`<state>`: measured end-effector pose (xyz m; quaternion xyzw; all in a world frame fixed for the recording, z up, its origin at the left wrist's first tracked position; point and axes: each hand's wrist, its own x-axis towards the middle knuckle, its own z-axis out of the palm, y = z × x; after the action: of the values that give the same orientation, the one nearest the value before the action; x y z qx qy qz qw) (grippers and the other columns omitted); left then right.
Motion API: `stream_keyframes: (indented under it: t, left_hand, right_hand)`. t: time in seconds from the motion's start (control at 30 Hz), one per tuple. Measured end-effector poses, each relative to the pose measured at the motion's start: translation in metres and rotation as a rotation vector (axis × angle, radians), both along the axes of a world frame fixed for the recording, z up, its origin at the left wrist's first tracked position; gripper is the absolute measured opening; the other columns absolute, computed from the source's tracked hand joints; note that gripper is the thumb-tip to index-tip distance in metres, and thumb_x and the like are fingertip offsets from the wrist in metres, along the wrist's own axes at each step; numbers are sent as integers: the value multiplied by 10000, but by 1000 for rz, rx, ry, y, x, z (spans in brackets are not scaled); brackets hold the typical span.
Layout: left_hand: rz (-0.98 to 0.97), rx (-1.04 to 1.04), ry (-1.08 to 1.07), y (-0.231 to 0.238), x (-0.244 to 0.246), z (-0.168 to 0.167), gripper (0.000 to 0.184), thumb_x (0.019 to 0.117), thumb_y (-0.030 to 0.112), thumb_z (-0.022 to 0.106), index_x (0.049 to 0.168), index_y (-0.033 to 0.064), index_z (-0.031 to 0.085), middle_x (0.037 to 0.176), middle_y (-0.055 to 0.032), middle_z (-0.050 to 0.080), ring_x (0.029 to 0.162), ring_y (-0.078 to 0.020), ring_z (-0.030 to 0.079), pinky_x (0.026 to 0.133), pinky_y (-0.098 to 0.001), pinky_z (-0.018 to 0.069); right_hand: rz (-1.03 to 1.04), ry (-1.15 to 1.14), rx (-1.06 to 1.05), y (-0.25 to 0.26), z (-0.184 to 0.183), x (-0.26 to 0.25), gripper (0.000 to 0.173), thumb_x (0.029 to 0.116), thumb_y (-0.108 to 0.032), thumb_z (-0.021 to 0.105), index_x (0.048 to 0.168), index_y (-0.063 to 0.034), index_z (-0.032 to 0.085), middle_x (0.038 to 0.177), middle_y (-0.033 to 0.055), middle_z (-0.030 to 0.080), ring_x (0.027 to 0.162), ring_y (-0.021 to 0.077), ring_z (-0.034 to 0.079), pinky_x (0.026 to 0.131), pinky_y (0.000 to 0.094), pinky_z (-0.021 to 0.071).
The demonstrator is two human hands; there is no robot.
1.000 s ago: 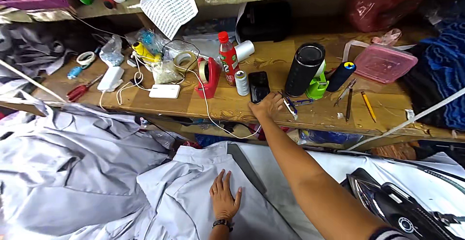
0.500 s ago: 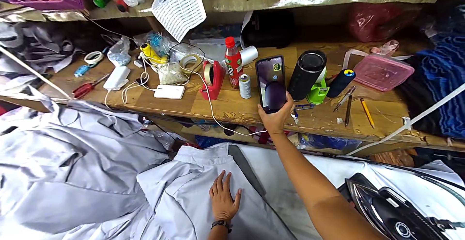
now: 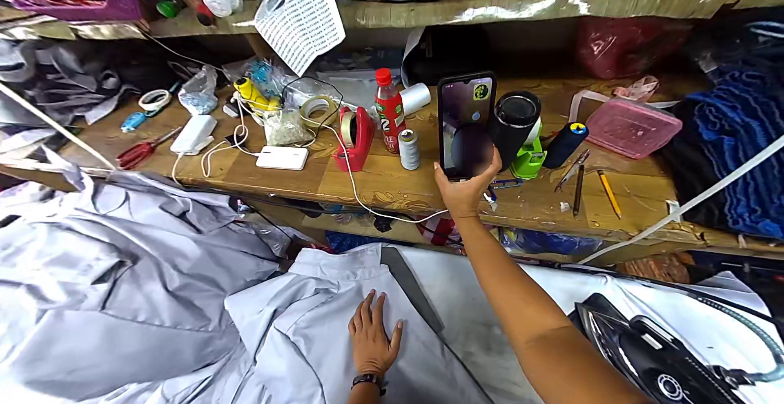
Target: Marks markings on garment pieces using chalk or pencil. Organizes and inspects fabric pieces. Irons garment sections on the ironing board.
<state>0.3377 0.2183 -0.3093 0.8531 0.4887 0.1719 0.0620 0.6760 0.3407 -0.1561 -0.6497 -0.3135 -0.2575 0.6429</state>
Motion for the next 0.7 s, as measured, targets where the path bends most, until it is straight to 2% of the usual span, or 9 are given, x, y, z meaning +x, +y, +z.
stream_keyframes:
  t: [0.3,0.47,0.6,0.7]
  left_hand:
    - [1,-1,5,0,-1,1,846,902,739,246,1416,177,615,1504,-141,547,1349,-362,530,1087,-571,363]
    - [2,10,-3,0,-1,-1,848,903,739,247,1414,173,617,1501,-138,551,1337,-357,541,1081,-563,369]
    - [1,7,-1,0,0,1,840,906,740,248,1410,182,621,1502,-139,550,1337,-360,540,1078,-565,372]
    - [0,-5,-6,0,0,2,836,899,732,265,1407,172,623,1499,-148,551,1335,-372,543,1075,-585,379]
  right_hand:
    - [26,93,-97,7,-9,0,1029,668,-377,882,1428,93,372,1344,319,527,1236,417,540,1080,492,434]
    - [21,328,-332,15,-14,0,1042,647,-356,903,1449,70,392,1377,312,524,1285,432,523,1114,503,402]
    - [30,485,-613,26,-6,8,1077,670,-374,909,1495,64,372,1455,311,477,1350,447,477,1133,525,384]
    - [27,581,-785,36,1,15,1067,682,-384,913,1493,56,376,1456,294,474,1357,440,466,1120,532,395]
